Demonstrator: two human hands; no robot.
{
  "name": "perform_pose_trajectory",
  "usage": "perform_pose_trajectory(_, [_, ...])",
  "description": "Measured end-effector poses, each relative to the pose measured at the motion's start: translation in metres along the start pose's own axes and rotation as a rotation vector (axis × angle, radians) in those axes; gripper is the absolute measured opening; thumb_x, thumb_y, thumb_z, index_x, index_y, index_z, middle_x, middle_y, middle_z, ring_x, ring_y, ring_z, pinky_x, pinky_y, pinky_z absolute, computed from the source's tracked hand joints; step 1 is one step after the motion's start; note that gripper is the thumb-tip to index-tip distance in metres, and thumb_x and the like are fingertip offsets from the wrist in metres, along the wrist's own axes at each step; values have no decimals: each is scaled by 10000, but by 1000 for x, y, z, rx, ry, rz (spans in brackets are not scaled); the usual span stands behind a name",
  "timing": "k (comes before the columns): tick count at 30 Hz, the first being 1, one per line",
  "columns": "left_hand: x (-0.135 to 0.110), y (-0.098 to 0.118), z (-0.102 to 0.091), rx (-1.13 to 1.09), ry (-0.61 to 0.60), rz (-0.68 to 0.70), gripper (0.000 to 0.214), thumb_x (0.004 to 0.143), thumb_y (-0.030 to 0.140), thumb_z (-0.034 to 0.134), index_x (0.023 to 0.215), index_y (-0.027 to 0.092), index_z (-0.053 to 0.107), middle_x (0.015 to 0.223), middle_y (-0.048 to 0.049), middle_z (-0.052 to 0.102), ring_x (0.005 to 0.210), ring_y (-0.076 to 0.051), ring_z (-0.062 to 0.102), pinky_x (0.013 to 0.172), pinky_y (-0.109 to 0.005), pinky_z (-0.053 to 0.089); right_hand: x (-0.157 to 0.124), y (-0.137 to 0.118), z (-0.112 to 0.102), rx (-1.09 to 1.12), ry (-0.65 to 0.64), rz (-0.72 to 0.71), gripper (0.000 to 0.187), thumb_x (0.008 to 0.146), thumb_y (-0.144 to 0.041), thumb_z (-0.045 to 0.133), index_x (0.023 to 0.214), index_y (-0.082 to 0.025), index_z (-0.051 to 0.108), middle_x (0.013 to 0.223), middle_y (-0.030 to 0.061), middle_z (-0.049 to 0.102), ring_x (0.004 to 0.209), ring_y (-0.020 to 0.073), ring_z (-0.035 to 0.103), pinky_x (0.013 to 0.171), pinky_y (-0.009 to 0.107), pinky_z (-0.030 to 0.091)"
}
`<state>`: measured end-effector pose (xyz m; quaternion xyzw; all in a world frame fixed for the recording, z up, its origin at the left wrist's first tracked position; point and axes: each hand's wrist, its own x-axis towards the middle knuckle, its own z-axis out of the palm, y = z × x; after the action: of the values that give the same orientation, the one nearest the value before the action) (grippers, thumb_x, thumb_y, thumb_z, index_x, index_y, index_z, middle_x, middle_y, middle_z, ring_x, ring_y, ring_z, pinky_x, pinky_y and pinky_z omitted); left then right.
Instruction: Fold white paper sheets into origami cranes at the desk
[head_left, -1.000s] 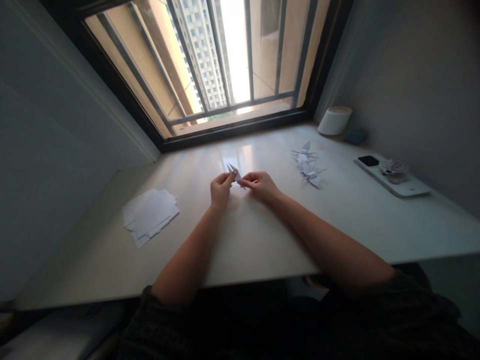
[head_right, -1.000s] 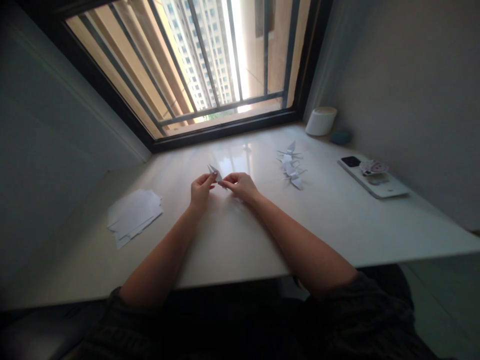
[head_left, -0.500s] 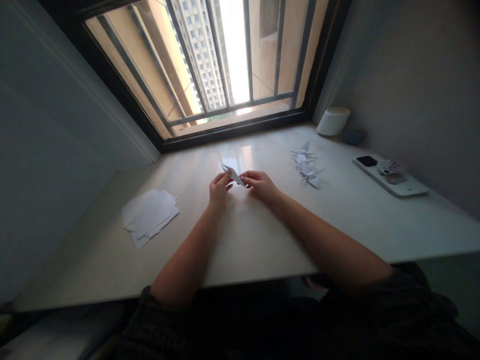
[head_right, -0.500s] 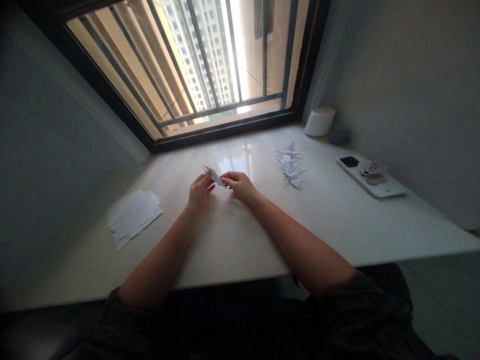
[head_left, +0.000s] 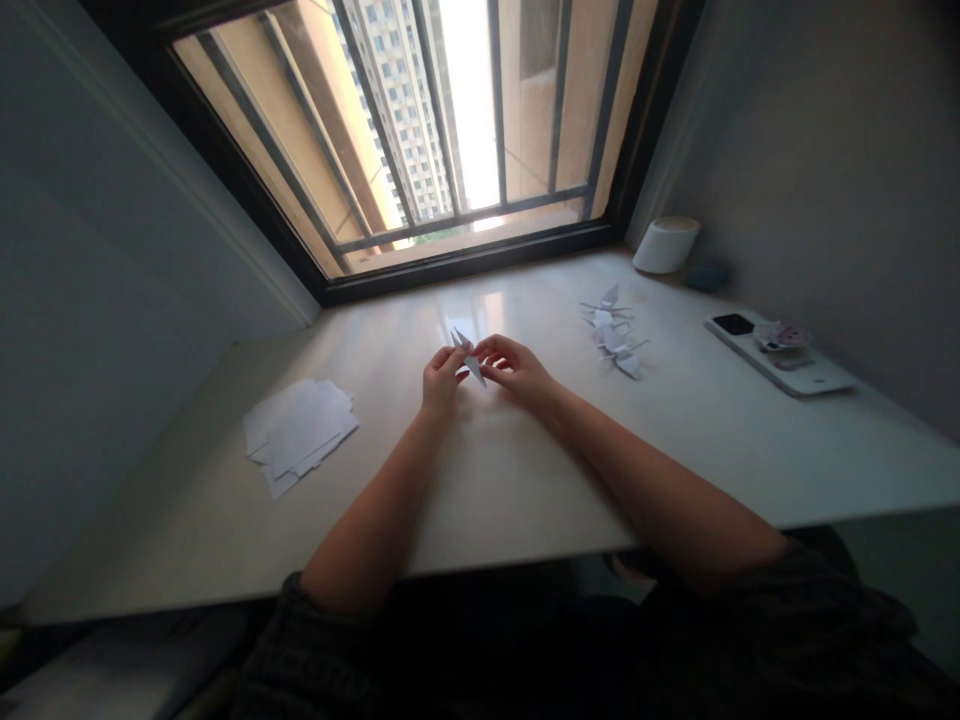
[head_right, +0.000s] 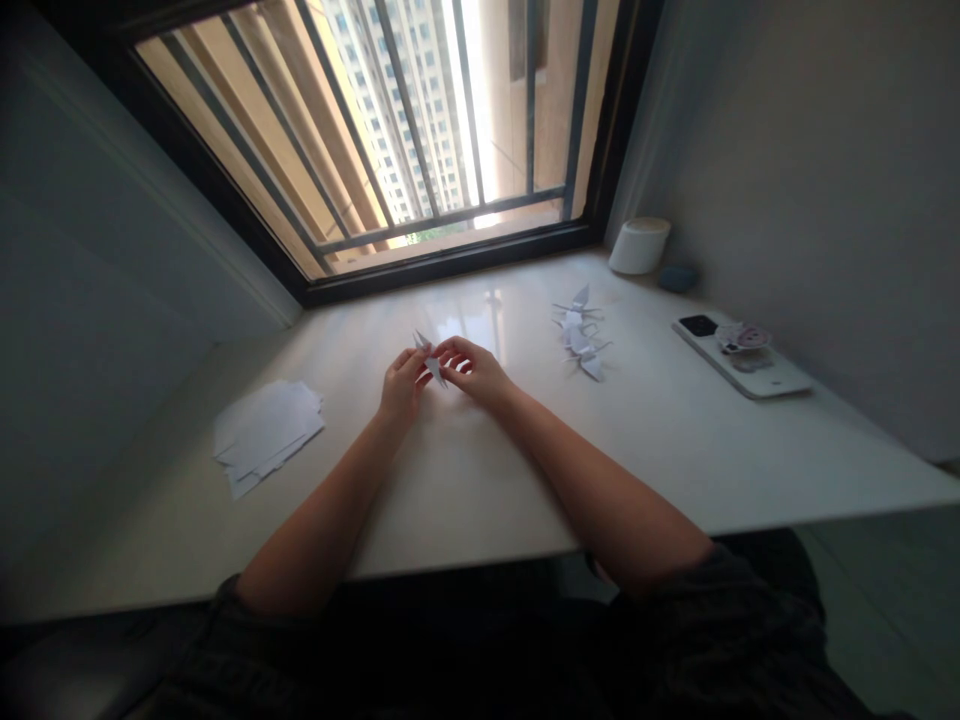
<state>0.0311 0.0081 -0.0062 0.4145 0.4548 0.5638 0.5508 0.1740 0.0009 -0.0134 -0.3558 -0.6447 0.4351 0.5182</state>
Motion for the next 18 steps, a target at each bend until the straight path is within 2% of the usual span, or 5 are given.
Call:
perform_pose_trajectory(5, [-1,0,1,-18,13,4,310,627,410,750,613,174,549,668,16,577,641,-103,554,639,-235,427,-1,4,3,3,-8,-4,250,727,-293,660,956,-223,588,814,-5,617,703,119,572,590,235,428])
perform_pose_trajectory(9, [-1,0,1,63,-22,68,291,632,425,740,608,171,599,659,0,592,641,-116,555,641,-248,438,-2,6,3,-88,73,-51,175,731,-273,653,884,-220,587,781,-12,627,656,116,560,572,240,435])
perform_pose_trajectory(13, [-3,2,1,172,-41,83,288,660,445,711,612,175,626,658,-10,599,658,-121,547,626,-236,426,-3,1,0,-235,131,-146,175,751,-352,696,845,-219,630,835,15,662,662,129,569,597,269,463])
perform_pose_trajectory(18, [-5,3,1,165,-63,62,307,679,475,688,663,172,643,707,-23,611,718,-141,575,630,-241,449,-6,-8,-3,-414,192,-247,206,795,-431,672,851,-235,705,814,31,651,652,133,555,634,287,473])
